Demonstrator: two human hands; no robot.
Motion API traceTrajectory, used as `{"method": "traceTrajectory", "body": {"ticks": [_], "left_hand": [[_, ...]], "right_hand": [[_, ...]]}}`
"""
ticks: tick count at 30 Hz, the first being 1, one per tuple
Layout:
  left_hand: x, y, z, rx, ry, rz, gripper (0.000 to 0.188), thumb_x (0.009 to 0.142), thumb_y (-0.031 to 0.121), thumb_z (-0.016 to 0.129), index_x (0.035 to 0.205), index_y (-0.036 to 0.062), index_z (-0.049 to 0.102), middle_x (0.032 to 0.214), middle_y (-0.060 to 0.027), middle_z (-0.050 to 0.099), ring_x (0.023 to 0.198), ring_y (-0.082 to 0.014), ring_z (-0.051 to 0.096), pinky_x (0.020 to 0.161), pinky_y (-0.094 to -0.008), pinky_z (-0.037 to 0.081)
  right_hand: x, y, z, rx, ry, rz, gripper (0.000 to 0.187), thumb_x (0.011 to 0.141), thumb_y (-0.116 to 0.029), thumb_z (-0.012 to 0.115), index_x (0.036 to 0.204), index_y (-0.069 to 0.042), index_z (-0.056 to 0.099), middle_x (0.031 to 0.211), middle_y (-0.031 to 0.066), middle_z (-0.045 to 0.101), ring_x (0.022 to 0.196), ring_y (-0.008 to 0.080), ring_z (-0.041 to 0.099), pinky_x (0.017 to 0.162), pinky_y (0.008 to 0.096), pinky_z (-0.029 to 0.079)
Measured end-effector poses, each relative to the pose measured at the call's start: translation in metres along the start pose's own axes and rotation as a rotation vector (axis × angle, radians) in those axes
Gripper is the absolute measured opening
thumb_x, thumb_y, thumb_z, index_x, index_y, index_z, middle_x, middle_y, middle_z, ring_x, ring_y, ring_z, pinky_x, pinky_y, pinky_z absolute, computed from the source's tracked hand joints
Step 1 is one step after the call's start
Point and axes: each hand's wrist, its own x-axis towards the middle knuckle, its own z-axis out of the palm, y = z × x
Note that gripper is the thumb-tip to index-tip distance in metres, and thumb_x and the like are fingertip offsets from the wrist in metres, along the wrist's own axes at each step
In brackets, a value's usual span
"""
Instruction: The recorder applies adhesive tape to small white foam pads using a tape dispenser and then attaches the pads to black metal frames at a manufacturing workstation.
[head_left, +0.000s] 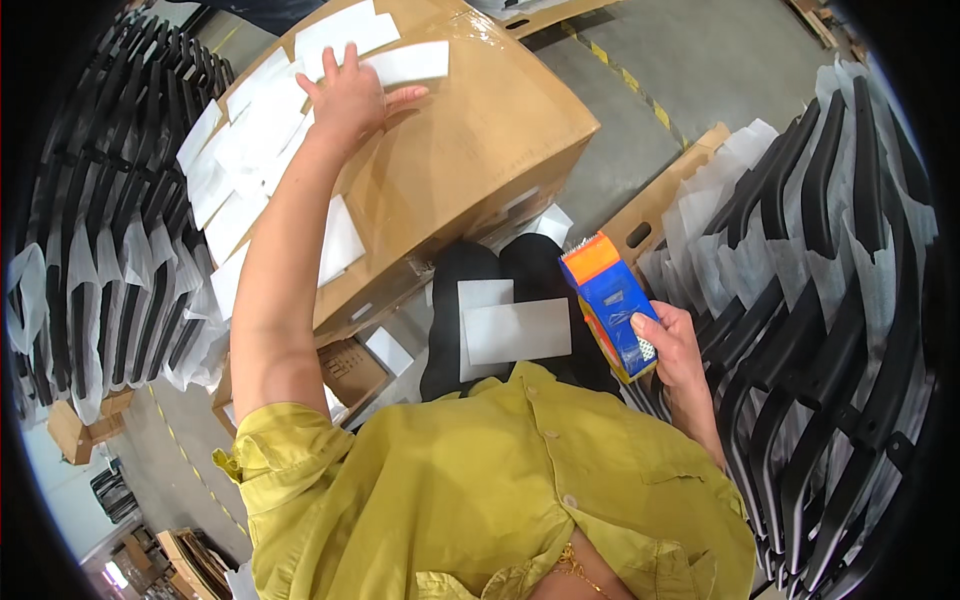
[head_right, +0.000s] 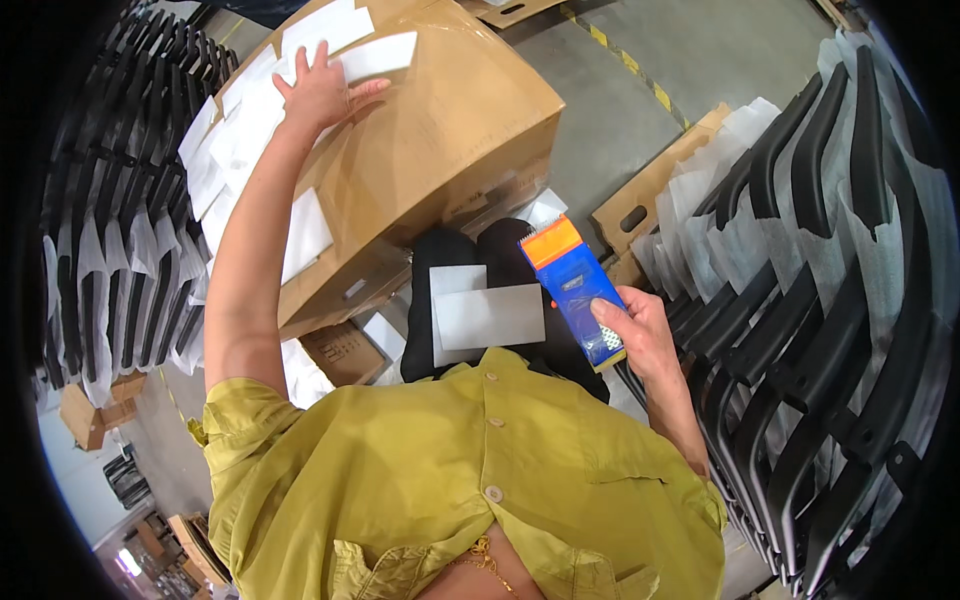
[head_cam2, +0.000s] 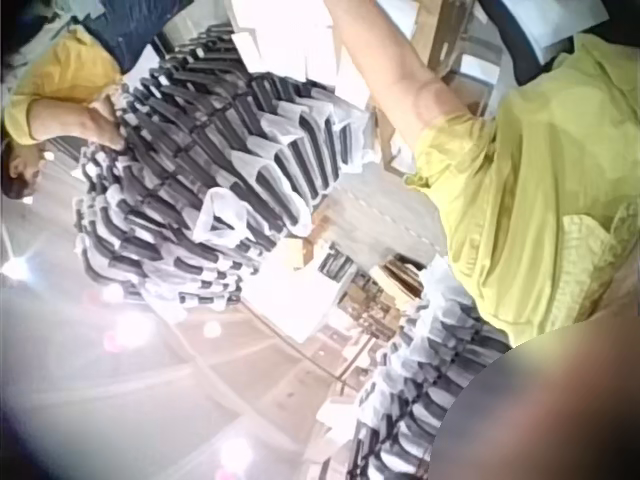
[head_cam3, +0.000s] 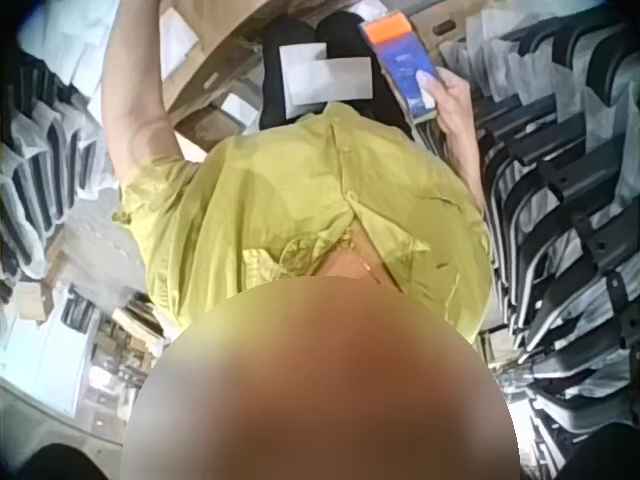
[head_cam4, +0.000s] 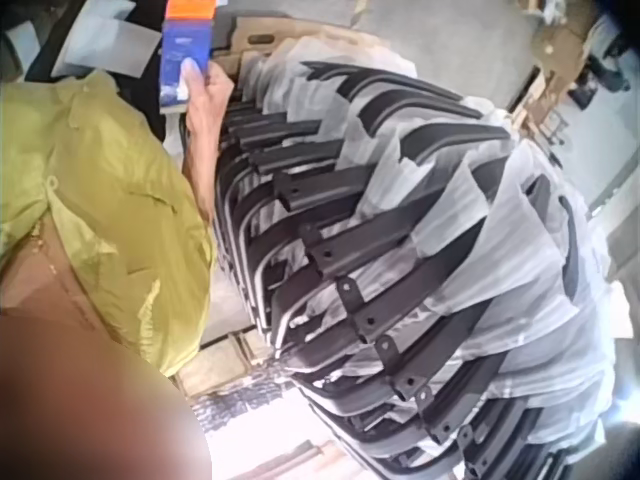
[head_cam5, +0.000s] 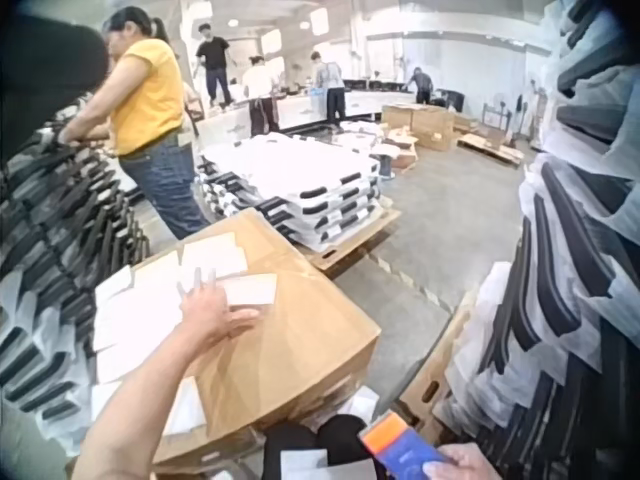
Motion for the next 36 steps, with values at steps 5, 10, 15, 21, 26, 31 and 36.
{"method": "traceTrajectory", "body": {"ticks": [5, 10, 15, 21, 26, 31, 36], "left_hand": [[-0.072, 0.042, -0.020, -0.942, 0.142, 0.359, 0.031, 0.071, 0.031, 0.063, 0.088, 0.0061, 0.057, 0.087, -0.0094, 0.057, 0.084, -0.0248, 0.053, 0.068, -0.0348, 0.044], [-0.204, 0.118, 0.017, -0.546, -0.173, 0.801, 0.076, 0.051, 0.032, 0.074, 0.114, 0.0028, 0.044, 0.084, -0.0056, 0.053, 0.082, -0.0231, 0.048, 0.070, -0.0313, 0.042], [-0.242, 0.118, 0.037, -0.542, -0.187, 0.718, 0.073, 0.060, 0.021, 0.071, 0.123, 0.0064, 0.037, 0.083, -0.0067, 0.054, 0.082, -0.0247, 0.049, 0.070, -0.0316, 0.043], [-0.198, 0.073, -0.017, -1.364, 0.155, 0.199, 0.041, 0.080, 0.005, 0.055, 0.119, 0.0101, 0.047, 0.075, -0.0010, 0.055, 0.064, -0.0081, 0.050, 0.059, -0.0239, 0.044], [-0.121, 0.040, -0.005, -1.360, 0.190, -0.135, 0.045, 0.079, 0.005, 0.055, 0.122, 0.0061, 0.042, 0.061, -0.0013, 0.048, 0.049, -0.0069, 0.046, 0.040, -0.0215, 0.038], [-0.110, 0.038, 0.004, -0.829, 0.212, -0.192, 0.051, 0.073, 0.015, 0.062, 0.117, -0.0013, 0.043, 0.067, -0.0115, 0.053, 0.064, -0.0246, 0.052, 0.064, -0.0351, 0.043], [-0.133, 0.060, -0.037, -1.107, 0.082, -0.041, 0.039, 0.078, 0.020, 0.059, 0.110, 0.0004, 0.049, 0.079, -0.0080, 0.055, 0.075, -0.0172, 0.053, 0.066, -0.0288, 0.043]], "right_hand": [[-0.010, 0.000, -0.002, 0.043, 0.016, -0.022, 0.029, 0.078, -0.018, 0.058, 0.093, 0.007, 0.057, 0.083, 0.0094, 0.062, 0.069, 0.0099, 0.057, 0.065, 0.0215, 0.045], [-0.017, -0.002, -0.001, 0.049, -0.015, -0.041, 0.030, 0.077, -0.019, 0.058, 0.093, 0.007, 0.056, 0.081, 0.0086, 0.062, 0.066, 0.0096, 0.058, 0.062, 0.0209, 0.045], [-0.031, 0.003, -0.007, 0.036, -0.023, -0.092, 0.029, 0.077, -0.019, 0.058, 0.090, 0.007, 0.057, 0.078, 0.0084, 0.061, 0.063, 0.0095, 0.057, 0.060, 0.0206, 0.044], [-0.041, -0.002, -0.013, 0.123, 0.011, -0.207, 0.028, 0.077, -0.017, 0.058, 0.091, 0.007, 0.056, 0.080, 0.0099, 0.062, 0.066, 0.0111, 0.058, 0.063, 0.0216, 0.046], [-0.041, -0.011, -0.008, 0.157, -0.043, -0.261, 0.028, 0.077, -0.012, 0.056, 0.096, 0.008, 0.055, 0.087, 0.0117, 0.062, 0.071, 0.0125, 0.059, 0.068, 0.0228, 0.046], [-0.036, -0.009, -0.002, 0.084, -0.034, -0.276, 0.030, 0.076, -0.014, 0.059, 0.096, 0.007, 0.055, 0.084, 0.0090, 0.061, 0.072, 0.0108, 0.057, 0.066, 0.0222, 0.044], [-0.034, -0.010, -0.001, 0.031, -0.203, -0.326, 0.037, 0.073, -0.020, 0.063, 0.097, 0.007, 0.055, 0.082, 0.0077, 0.060, 0.070, 0.0091, 0.054, 0.064, 0.0209, 0.042]]}}
